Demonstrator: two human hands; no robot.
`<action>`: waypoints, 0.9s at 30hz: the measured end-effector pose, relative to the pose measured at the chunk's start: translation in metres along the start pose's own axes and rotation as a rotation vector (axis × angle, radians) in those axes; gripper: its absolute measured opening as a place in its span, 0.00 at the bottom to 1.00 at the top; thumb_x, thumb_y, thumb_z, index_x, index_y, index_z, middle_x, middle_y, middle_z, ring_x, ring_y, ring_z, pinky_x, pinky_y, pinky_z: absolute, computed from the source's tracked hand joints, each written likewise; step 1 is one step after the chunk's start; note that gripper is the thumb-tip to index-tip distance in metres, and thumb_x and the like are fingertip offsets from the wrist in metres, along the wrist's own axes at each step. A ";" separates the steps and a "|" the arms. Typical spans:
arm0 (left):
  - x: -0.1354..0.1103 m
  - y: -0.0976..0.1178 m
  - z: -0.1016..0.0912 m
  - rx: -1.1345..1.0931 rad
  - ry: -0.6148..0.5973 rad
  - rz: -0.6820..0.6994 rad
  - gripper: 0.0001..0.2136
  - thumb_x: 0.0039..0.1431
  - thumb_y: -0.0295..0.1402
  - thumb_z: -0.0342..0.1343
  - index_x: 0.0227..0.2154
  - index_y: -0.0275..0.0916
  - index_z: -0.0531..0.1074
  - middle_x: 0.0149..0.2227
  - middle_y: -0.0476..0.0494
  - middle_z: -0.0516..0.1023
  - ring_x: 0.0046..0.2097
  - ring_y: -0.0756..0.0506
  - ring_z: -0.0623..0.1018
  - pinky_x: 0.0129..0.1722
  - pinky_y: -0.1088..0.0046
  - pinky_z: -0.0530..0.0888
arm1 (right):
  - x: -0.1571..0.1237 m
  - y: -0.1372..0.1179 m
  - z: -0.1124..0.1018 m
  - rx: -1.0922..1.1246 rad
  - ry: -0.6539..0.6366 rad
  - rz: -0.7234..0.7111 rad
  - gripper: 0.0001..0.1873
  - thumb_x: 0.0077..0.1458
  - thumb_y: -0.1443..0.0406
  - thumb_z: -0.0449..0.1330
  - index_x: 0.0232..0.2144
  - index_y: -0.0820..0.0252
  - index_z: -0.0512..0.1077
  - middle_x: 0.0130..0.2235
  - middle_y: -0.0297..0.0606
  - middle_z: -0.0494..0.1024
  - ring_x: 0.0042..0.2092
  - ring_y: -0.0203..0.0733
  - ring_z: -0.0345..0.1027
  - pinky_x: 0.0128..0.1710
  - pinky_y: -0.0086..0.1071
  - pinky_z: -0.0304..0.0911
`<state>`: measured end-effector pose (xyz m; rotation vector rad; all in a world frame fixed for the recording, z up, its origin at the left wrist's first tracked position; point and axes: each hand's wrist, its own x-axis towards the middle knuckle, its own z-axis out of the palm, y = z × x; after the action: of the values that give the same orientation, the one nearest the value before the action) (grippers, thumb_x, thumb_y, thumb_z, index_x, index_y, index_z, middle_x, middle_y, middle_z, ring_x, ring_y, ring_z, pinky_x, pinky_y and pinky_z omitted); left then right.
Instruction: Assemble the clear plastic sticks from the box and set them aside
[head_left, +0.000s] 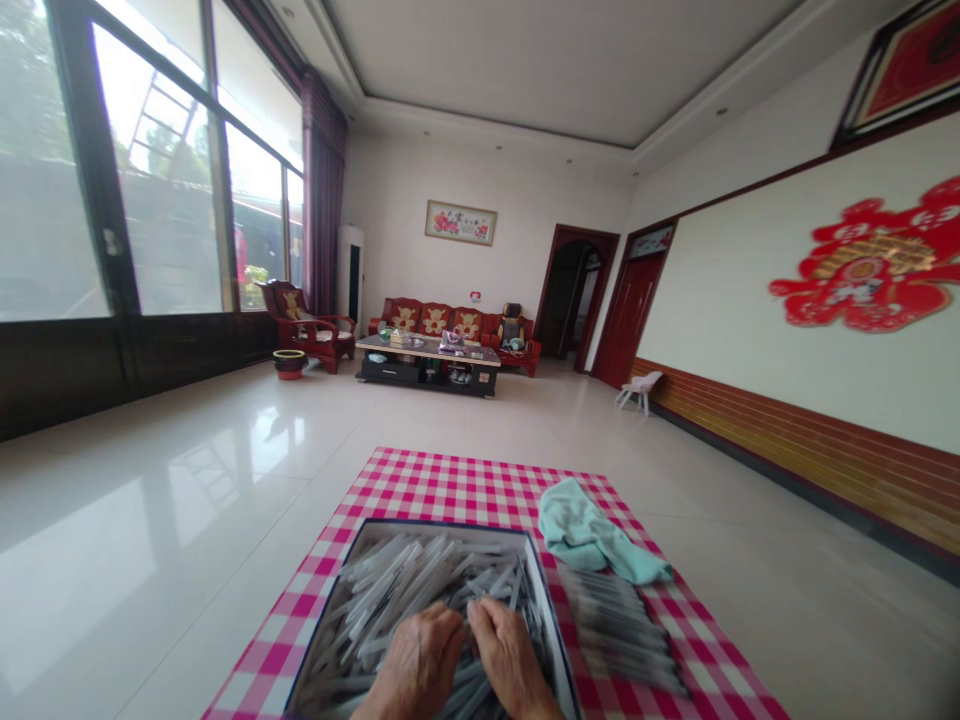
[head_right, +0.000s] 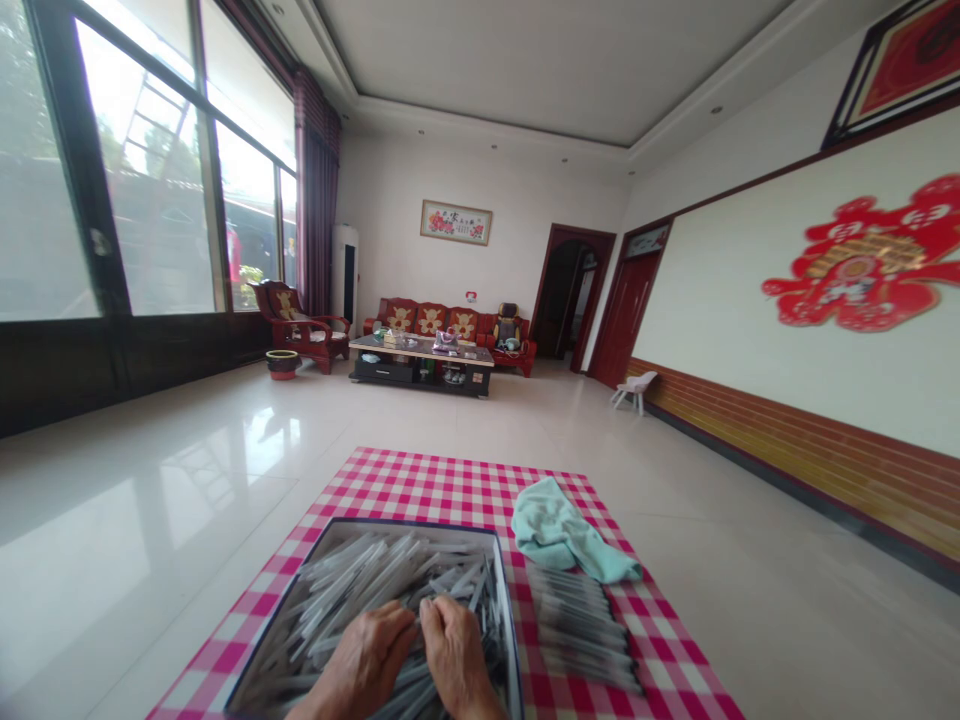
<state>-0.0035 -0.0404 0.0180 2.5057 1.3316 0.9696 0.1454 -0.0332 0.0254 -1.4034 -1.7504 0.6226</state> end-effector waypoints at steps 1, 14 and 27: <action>0.000 0.000 0.000 -0.001 0.001 0.001 0.13 0.64 0.29 0.42 0.26 0.41 0.68 0.27 0.47 0.73 0.28 0.48 0.75 0.28 0.75 0.67 | 0.000 0.000 0.000 0.004 0.008 0.008 0.22 0.59 0.52 0.44 0.18 0.54 0.56 0.19 0.30 0.61 0.24 0.38 0.56 0.25 0.32 0.51; -0.001 0.001 -0.002 -0.001 0.023 -0.011 0.14 0.65 0.30 0.42 0.24 0.40 0.68 0.26 0.47 0.73 0.27 0.49 0.75 0.27 0.76 0.66 | -0.004 -0.007 -0.006 0.008 -0.009 -0.043 0.16 0.59 0.59 0.45 0.21 0.55 0.60 0.22 0.30 0.65 0.26 0.37 0.60 0.26 0.27 0.54; -0.002 0.001 -0.001 0.011 0.034 0.014 0.13 0.64 0.29 0.43 0.25 0.40 0.67 0.26 0.47 0.73 0.28 0.49 0.75 0.27 0.76 0.67 | -0.003 -0.006 -0.005 0.009 0.060 -0.022 0.21 0.61 0.56 0.44 0.19 0.55 0.60 0.19 0.30 0.65 0.24 0.37 0.59 0.24 0.29 0.52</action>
<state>-0.0042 -0.0434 0.0183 2.5207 1.3349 1.0150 0.1466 -0.0379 0.0320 -1.3816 -1.7115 0.5700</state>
